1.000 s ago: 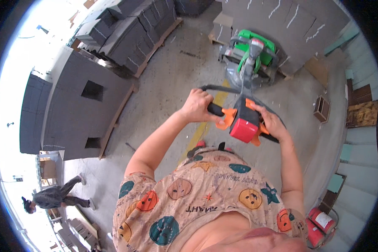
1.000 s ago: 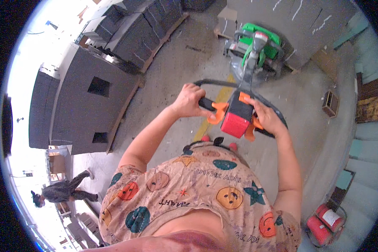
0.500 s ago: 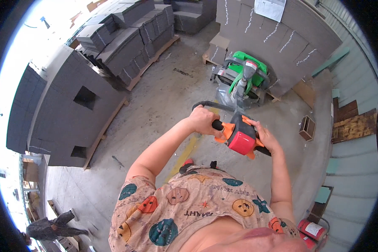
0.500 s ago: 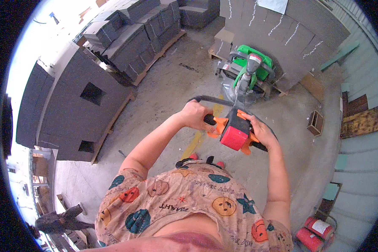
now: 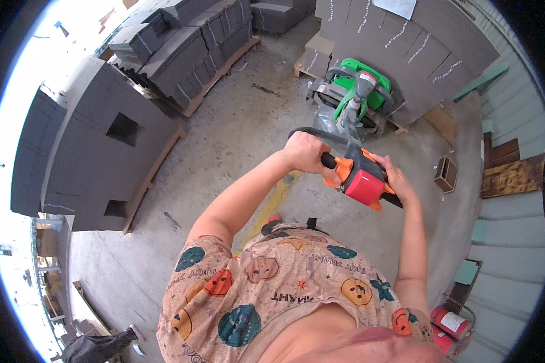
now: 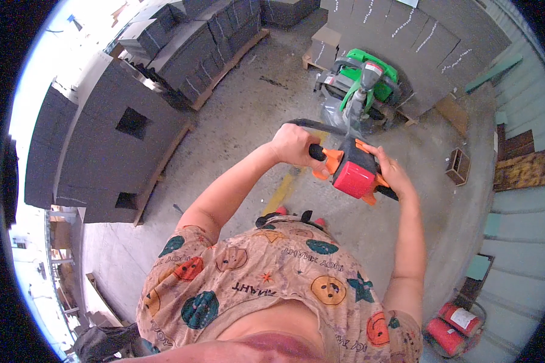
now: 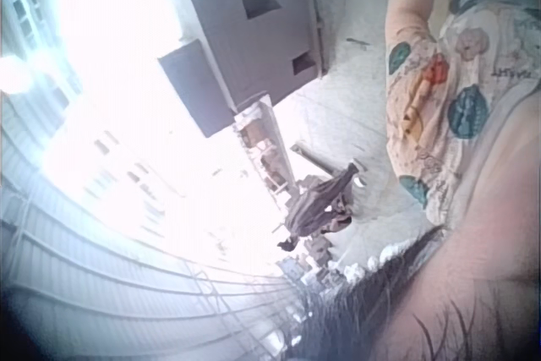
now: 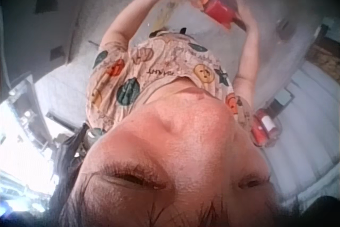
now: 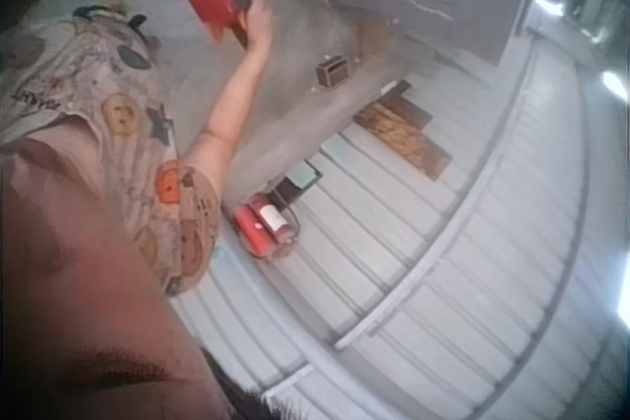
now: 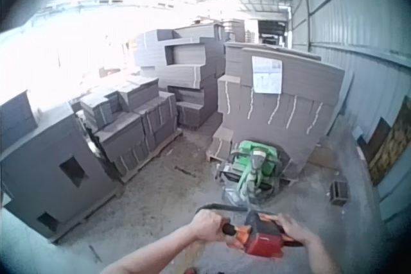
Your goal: The person operates a pallet jack by steering the handle and pressing buttons to move it around a warehouse floor, while also handling a round white panel and a piece of paper.
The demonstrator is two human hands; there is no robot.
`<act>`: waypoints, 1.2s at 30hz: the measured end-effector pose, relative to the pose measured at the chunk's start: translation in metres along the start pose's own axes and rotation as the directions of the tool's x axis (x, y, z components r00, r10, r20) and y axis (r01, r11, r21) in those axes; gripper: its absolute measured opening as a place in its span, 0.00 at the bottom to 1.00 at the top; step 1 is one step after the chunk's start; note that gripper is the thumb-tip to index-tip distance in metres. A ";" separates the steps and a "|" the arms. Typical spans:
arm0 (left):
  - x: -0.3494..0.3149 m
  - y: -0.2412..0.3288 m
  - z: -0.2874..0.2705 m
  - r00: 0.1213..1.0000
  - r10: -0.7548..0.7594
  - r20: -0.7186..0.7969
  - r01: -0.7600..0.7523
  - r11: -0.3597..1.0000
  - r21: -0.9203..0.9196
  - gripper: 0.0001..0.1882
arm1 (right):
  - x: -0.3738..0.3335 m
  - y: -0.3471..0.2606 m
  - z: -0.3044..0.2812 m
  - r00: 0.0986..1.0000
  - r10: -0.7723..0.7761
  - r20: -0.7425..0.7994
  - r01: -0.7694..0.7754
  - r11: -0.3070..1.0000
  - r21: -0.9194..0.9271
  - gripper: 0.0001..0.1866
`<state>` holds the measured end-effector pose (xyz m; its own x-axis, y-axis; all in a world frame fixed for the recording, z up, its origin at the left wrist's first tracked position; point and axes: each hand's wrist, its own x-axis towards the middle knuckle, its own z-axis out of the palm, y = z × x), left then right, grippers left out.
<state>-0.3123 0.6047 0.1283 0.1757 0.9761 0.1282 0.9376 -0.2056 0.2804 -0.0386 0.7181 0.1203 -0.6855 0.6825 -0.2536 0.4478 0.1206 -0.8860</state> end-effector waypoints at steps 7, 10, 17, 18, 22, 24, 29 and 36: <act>0.018 0.006 0.004 0.999 0.032 -0.022 -0.033 0.999 -0.030 0.37 | -0.001 0.009 -0.016 0.997 -0.074 -0.003 0.074 0.995 -0.070 0.33; 0.031 0.002 0.019 1.000 0.013 -0.013 -0.014 1.000 -0.025 0.36 | 0.010 0.012 -0.024 0.995 -0.100 0.020 0.100 0.995 -0.013 0.32; 0.051 0.003 0.038 0.993 -0.049 0.110 0.054 0.998 -0.042 0.38 | 0.018 0.058 -0.062 0.999 -0.040 0.033 0.042 0.997 -0.059 0.19; 0.051 0.000 0.040 0.992 -0.021 0.125 0.026 0.999 -0.037 0.38 | 0.017 0.086 -0.071 0.962 -0.272 0.006 0.257 0.904 -0.342 0.17; 0.052 -0.014 0.042 0.974 -0.004 0.225 0.014 0.999 -0.043 0.40 | -0.001 0.071 -0.070 0.966 -0.050 0.252 0.078 0.992 -0.100 0.20; 0.056 -0.015 0.041 0.965 0.002 0.261 0.017 0.997 -0.071 0.41 | 0.006 0.063 -0.063 0.959 -0.039 0.280 0.116 0.958 -0.264 0.21; 0.058 -0.018 0.039 0.964 -0.039 0.261 0.057 0.996 -0.062 0.40 | 0.018 0.043 -0.056 0.963 0.064 0.261 0.068 0.882 -0.466 0.20; 0.036 -0.039 0.032 0.962 -0.036 0.272 0.052 0.997 -0.053 0.36 | 0.020 0.032 -0.013 0.977 0.154 0.147 -0.047 0.828 -0.559 0.24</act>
<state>-0.3327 0.6502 0.0912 0.2169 0.9653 -0.1454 0.9284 -0.1580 0.3364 -0.0311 0.7452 0.0921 -0.6851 0.5796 -0.4412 0.7234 0.4707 -0.5050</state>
